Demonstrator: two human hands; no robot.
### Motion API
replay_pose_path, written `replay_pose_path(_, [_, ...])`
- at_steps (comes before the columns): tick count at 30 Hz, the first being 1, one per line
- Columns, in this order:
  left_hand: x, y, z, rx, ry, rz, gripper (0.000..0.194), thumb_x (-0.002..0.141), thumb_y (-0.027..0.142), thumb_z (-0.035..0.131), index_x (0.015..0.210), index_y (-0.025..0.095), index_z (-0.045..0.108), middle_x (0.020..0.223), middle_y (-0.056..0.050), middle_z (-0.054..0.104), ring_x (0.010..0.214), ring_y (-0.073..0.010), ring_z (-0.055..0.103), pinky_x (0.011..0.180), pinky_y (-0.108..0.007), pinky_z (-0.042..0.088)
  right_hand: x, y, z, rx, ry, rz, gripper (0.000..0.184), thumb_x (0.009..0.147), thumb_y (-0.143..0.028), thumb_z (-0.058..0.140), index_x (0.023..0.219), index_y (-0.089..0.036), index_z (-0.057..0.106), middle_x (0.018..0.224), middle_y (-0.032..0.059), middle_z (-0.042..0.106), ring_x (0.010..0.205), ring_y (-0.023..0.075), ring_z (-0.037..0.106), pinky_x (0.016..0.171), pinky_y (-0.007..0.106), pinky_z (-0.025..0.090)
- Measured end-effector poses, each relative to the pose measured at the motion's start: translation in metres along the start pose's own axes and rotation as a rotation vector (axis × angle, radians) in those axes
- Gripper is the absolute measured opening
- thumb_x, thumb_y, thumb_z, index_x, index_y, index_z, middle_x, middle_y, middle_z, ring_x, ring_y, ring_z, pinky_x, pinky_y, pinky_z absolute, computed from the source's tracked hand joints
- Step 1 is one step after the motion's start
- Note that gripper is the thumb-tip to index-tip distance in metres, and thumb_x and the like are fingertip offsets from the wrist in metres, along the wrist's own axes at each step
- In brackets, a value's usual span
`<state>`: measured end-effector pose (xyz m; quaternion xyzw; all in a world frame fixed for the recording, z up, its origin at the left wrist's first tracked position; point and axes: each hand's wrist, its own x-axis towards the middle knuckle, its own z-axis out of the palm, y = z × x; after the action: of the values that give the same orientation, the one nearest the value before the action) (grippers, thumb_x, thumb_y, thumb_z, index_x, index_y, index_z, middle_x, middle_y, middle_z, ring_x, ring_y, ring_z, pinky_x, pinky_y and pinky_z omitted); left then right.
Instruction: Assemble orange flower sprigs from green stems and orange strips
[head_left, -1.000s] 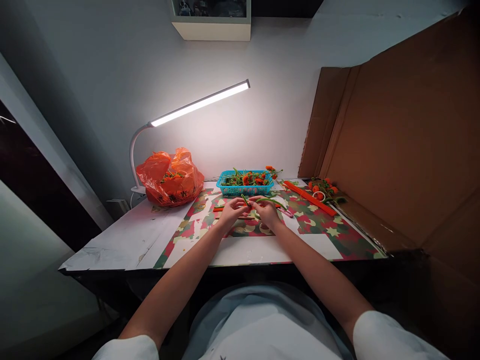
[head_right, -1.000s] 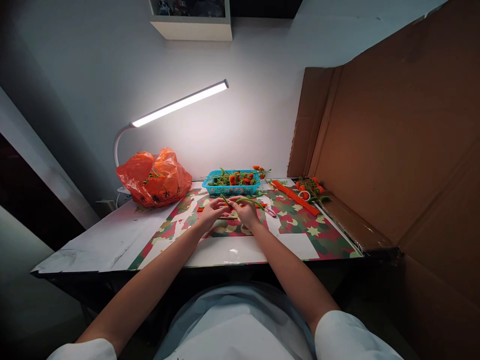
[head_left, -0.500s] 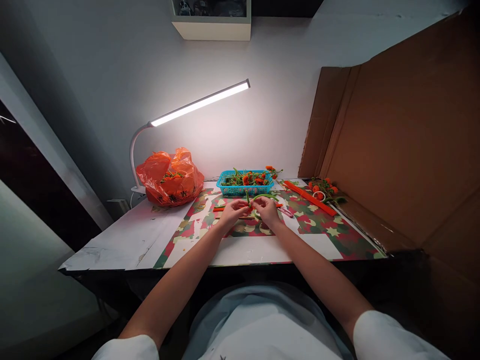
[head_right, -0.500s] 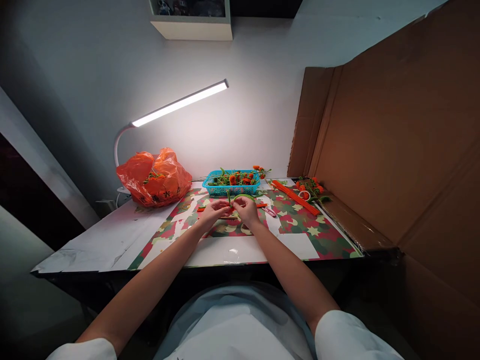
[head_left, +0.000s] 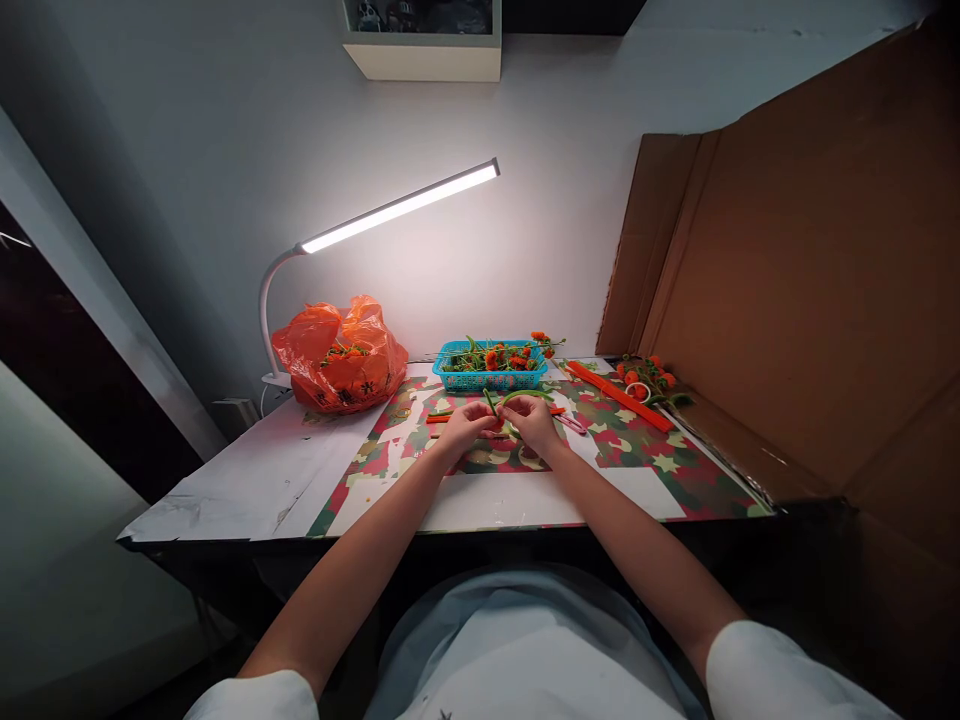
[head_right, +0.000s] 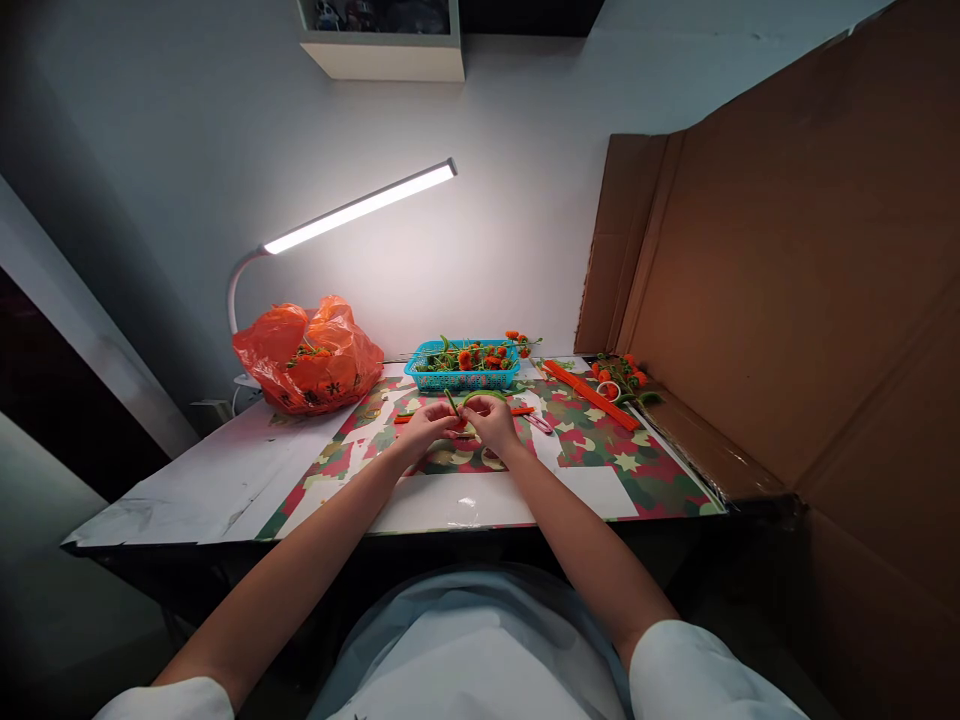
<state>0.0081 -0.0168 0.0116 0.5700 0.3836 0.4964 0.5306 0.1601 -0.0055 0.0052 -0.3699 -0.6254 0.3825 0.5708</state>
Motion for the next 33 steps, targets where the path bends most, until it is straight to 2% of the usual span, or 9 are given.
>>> replay_pose_path(3, [-0.001, 0.001, 0.0, 0.037, -0.042, 0.04, 0.027, 0.062, 0.033, 0.078, 0.072, 0.014, 0.062, 0.069, -0.001, 0.063, 0.067, -0.0146, 0.063, 0.062, -0.025, 0.049, 0.003, 0.001, -0.001, 0.032, 0.017, -0.011, 0.034, 0.063, -0.052, 0.069, 0.067, -0.019, 0.062, 0.069, 0.0038, 0.067, 0.065, 0.0175, 0.061, 0.058, 0.029, 0.048])
replay_pose_path(7, [-0.003, 0.004, 0.002, 0.06, -0.099, 0.071, 0.028, 0.062, 0.033, 0.078, 0.072, 0.014, 0.06, 0.07, -0.001, 0.064, 0.068, -0.0143, 0.063, 0.063, -0.025, 0.05, 0.006, 0.003, -0.001, 0.119, 0.092, 0.089, 0.039, 0.056, -0.054, 0.074, 0.066, -0.019, 0.06, 0.066, 0.0026, 0.065, 0.062, 0.0161, 0.059, 0.054, 0.027, 0.046])
replay_pose_path(11, [-0.003, 0.004, 0.003, 0.073, -0.098, 0.064, 0.031, 0.061, 0.035, 0.08, 0.073, 0.014, 0.061, 0.071, -0.001, 0.065, 0.068, -0.0135, 0.063, 0.064, -0.024, 0.05, 0.005, 0.0, 0.0, 0.199, 0.128, 0.155, 0.042, 0.048, -0.053, 0.078, 0.065, -0.019, 0.06, 0.065, 0.0015, 0.064, 0.061, 0.0149, 0.058, 0.054, 0.027, 0.046])
replay_pose_path(16, [0.0, 0.0, 0.0, 0.056, -0.095, 0.038, 0.035, 0.063, 0.042, 0.078, 0.075, 0.013, 0.063, 0.073, -0.003, 0.064, 0.066, -0.0127, 0.062, 0.062, -0.024, 0.05, 0.002, -0.006, 0.0, 0.204, 0.086, 0.133, 0.04, 0.049, -0.051, 0.08, 0.066, -0.019, 0.062, 0.063, 0.0009, 0.064, 0.06, 0.0148, 0.058, 0.056, 0.027, 0.046])
replay_pose_path(24, [0.002, -0.002, -0.003, 0.011, -0.108, 0.029, 0.034, 0.065, 0.042, 0.078, 0.075, 0.012, 0.065, 0.074, -0.002, 0.061, 0.067, -0.012, 0.06, 0.066, -0.025, 0.049, 0.001, -0.008, -0.005, 0.215, -0.052, 0.115, 0.036, 0.055, -0.047, 0.078, 0.073, -0.019, 0.065, 0.069, 0.0017, 0.067, 0.067, 0.0159, 0.061, 0.06, 0.028, 0.046])
replay_pose_path(33, [0.002, -0.003, -0.004, 0.017, -0.139, -0.025, 0.035, 0.065, 0.043, 0.078, 0.077, 0.011, 0.067, 0.076, -0.004, 0.063, 0.072, -0.0144, 0.062, 0.068, -0.026, 0.05, 0.003, -0.001, -0.005, 0.14, -0.03, 0.058, 0.029, 0.057, -0.041, 0.076, 0.073, -0.018, 0.067, 0.073, 0.0026, 0.067, 0.068, 0.0162, 0.061, 0.063, 0.029, 0.047])
